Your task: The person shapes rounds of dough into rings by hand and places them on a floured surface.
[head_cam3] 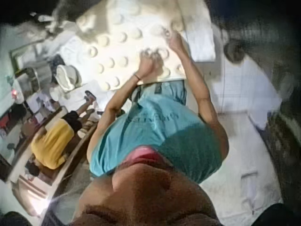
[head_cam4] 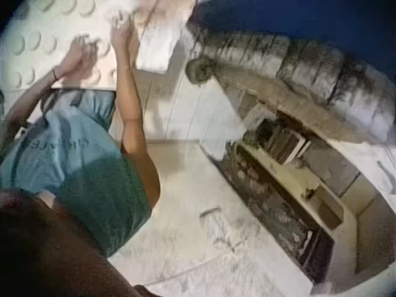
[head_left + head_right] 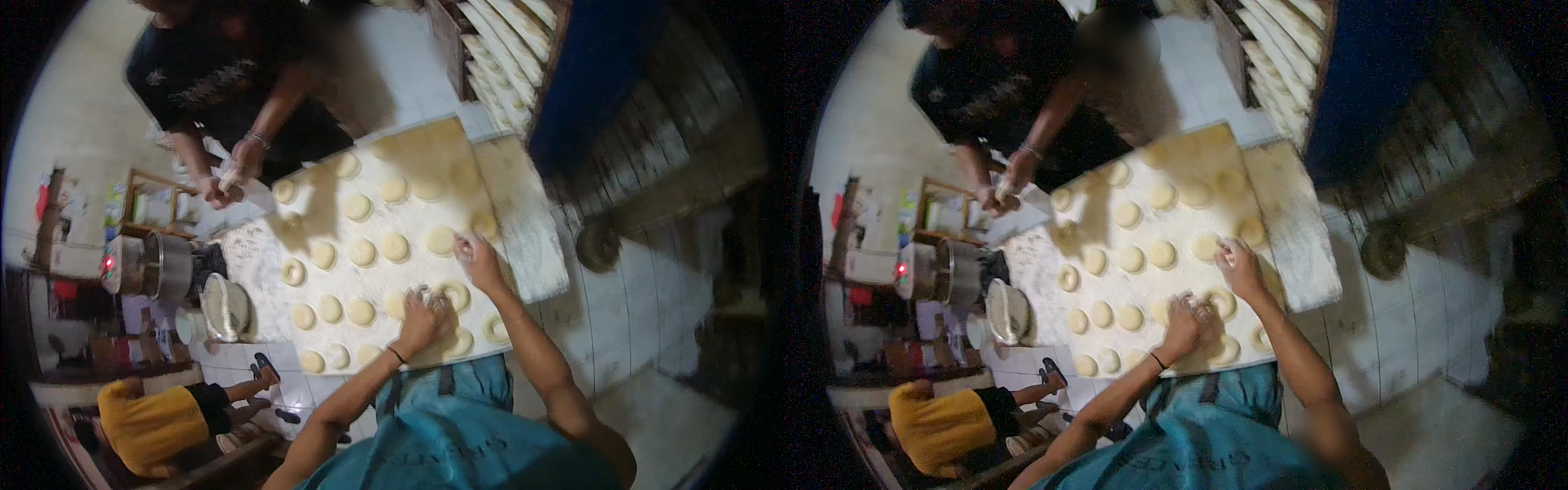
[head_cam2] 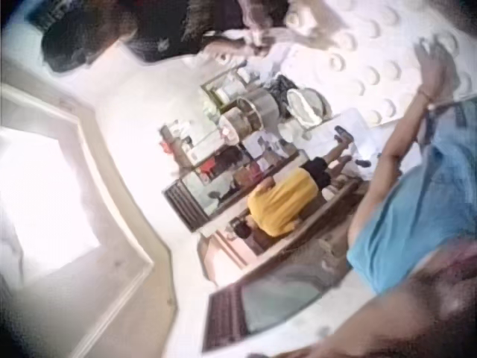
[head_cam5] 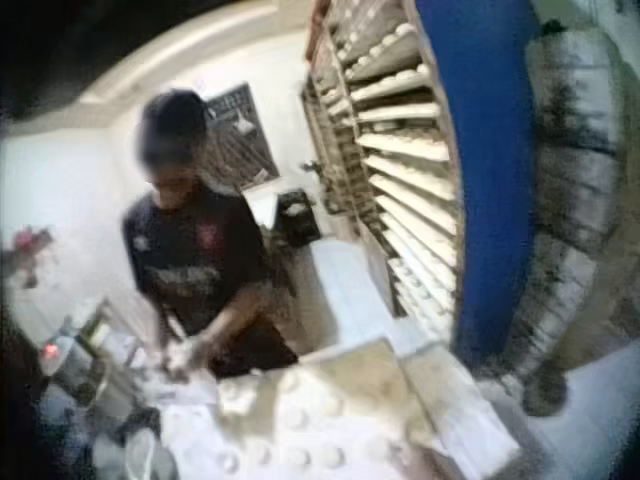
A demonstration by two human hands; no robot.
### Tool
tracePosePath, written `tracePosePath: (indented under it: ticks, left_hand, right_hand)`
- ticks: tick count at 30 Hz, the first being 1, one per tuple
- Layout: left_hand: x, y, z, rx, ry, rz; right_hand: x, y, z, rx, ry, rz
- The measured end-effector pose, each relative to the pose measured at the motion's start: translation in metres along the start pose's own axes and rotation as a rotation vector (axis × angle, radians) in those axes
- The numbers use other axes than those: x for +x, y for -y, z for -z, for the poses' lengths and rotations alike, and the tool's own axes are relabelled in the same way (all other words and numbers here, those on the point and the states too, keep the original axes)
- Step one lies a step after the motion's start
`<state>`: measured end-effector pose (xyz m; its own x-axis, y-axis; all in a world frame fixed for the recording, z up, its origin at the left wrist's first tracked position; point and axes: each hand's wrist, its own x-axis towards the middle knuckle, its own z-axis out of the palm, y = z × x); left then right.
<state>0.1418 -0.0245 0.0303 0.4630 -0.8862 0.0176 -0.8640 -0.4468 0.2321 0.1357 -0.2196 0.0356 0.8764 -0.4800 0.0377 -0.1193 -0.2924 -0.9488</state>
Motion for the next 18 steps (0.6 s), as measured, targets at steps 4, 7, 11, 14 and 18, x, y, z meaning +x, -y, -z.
tracePosePath:
  ticks: [4, 7, 11, 14, 18]
  left_hand:
    - [-0.004, -0.004, 0.014, -0.089, 0.039, 0.016]
    - [-0.002, -0.006, 0.036, -0.196, -0.062, 0.05]
    - [-0.023, 0.005, 0.025, -0.331, -0.197, 0.169]
    - [-0.026, 0.017, 0.021, -0.486, -0.271, 0.293]
    - [-0.03, 0.016, 0.041, -0.814, -0.44, 0.62]
  right_hand:
    - [0.031, 0.0, -0.014, -0.531, 0.269, 0.278]
    - [0.046, -0.006, -0.015, -0.574, 0.403, 0.297]
    - [0.042, 0.007, -0.01, -0.607, 0.489, 0.192]
    - [0.027, 0.023, -0.004, -0.603, 0.389, 0.205]
    - [-0.017, 0.043, -0.019, -0.304, 0.348, 0.13]
